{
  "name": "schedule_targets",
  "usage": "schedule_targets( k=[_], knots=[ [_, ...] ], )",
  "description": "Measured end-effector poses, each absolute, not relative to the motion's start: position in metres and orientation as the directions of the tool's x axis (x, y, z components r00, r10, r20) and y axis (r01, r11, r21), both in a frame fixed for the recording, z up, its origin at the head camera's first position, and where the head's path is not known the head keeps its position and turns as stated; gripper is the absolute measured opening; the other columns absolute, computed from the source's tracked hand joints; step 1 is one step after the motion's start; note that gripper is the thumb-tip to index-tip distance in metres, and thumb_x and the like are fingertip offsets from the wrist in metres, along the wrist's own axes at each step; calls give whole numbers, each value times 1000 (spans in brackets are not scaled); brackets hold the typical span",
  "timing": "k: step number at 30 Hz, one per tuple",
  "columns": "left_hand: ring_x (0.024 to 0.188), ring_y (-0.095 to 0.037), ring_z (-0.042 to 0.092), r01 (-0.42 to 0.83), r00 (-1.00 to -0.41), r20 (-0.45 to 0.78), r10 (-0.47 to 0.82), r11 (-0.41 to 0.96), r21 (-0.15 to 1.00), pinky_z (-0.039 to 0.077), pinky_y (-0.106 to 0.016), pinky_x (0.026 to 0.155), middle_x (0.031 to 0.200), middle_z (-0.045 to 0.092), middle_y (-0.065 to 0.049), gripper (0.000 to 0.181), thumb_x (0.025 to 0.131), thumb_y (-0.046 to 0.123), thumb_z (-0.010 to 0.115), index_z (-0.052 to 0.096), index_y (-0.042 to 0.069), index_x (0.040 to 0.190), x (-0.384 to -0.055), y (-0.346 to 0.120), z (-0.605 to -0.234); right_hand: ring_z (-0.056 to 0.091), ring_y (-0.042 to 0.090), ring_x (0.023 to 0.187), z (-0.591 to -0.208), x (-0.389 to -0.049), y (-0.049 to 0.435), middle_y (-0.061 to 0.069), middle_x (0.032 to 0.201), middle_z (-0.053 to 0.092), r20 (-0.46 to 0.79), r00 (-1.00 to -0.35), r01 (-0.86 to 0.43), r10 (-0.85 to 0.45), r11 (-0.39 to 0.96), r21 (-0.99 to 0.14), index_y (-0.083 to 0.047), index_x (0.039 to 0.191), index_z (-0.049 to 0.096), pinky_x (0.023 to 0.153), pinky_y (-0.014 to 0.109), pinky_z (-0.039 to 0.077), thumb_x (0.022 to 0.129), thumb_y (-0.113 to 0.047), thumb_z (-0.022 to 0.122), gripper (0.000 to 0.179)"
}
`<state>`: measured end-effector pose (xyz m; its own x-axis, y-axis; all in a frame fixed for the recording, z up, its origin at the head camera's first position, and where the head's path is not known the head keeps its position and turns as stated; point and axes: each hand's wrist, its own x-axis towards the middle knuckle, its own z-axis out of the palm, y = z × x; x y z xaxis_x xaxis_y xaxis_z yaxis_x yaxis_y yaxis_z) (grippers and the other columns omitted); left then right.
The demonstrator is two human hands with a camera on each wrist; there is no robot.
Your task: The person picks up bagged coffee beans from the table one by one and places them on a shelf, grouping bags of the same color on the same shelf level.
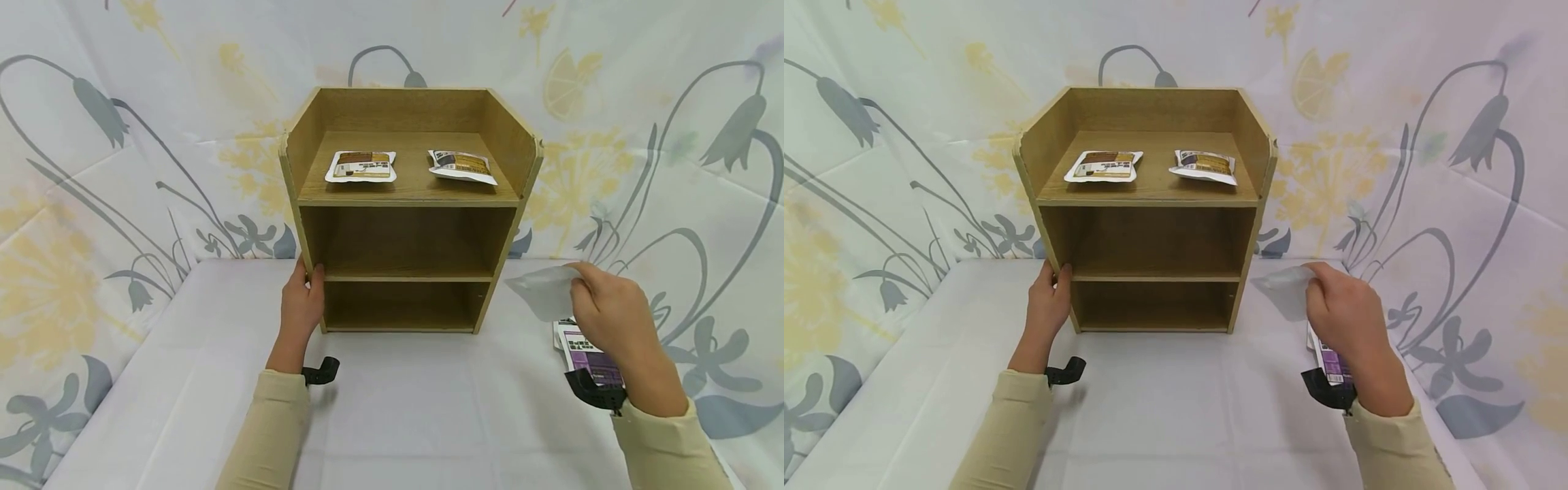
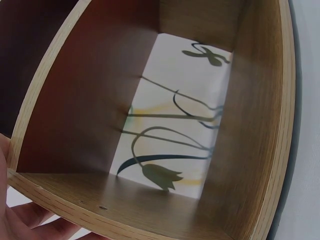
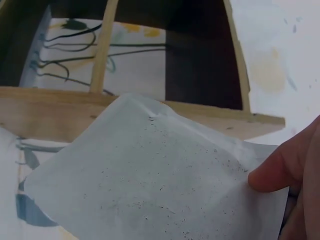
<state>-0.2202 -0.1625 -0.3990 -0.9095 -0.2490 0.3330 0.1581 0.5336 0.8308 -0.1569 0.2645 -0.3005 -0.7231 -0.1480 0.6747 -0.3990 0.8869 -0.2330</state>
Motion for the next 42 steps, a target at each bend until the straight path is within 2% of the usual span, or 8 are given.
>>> schedule_targets(
  k=[5,12,24,28,32,35,37,42],
  knots=[
    [127,-38,53,152,-912,326,-248,535,831,48,-57,96,145,49,-14,55,103,44,36,32,20,152,-221,-163,-398,49,29,54,-296,-155,256,18,73,67,698,-692,-445,-184,871,-211,-4,102,69,53,47,40,88,-4,43,30],
    [129,-38,51,133,-919,305,-248,533,836,48,-58,96,147,47,-14,56,103,45,36,31,19,152,-220,-163,-398,49,21,56,-289,-152,237,17,87,72,697,-681,-496,-227,842,-211,-5,105,70,51,35,37,89,-3,45,29],
    [128,-38,52,160,-909,338,-244,545,823,49,-57,96,145,50,-15,55,103,42,37,32,17,152,-219,-163,-397,32,9,47,-284,-159,197,7,65,60,762,-564,-607,-319,785,-120,-4,103,69,46,26,28,88,0,47,28],
    [128,-38,52,158,-910,336,-245,544,824,49,-57,96,145,49,-15,55,104,42,36,31,17,152,-219,-163,-397,26,8,47,-284,-165,183,8,69,61,771,-534,-647,-347,755,-108,-3,108,68,47,26,29,90,2,49,27],
    [129,-37,52,158,-910,335,-243,544,824,48,-56,96,146,48,-15,56,104,42,36,30,18,153,-220,-163,-398,46,17,53,-283,-171,170,14,96,71,776,-520,-680,-357,723,-123,-2,112,67,53,32,43,92,1,51,26],
    [129,-37,52,156,-908,337,-248,545,823,48,-56,97,145,49,-15,55,103,42,37,31,17,153,-220,-163,-398,65,27,74,-283,-176,160,15,104,71,779,-515,-700,-358,700,-141,-2,114,66,65,40,53,93,2,52,26],
    [128,-37,52,154,-909,334,-250,543,825,48,-56,97,145,50,-15,55,103,42,37,32,17,152,-220,-163,-398,68,29,87,-284,-181,154,15,105,71,783,-508,-711,-360,688,-145,-2,114,66,72,43,55,93,2,52,25],
    [128,-38,52,139,-912,324,-251,554,821,48,-56,97,145,49,-15,56,103,44,35,30,18,153,-221,-163,-398,69,28,88,-287,-191,139,15,104,71,786,-481,-736,-389,667,-120,-2,114,66,73,42,56,94,1,54,24]
  ],
)
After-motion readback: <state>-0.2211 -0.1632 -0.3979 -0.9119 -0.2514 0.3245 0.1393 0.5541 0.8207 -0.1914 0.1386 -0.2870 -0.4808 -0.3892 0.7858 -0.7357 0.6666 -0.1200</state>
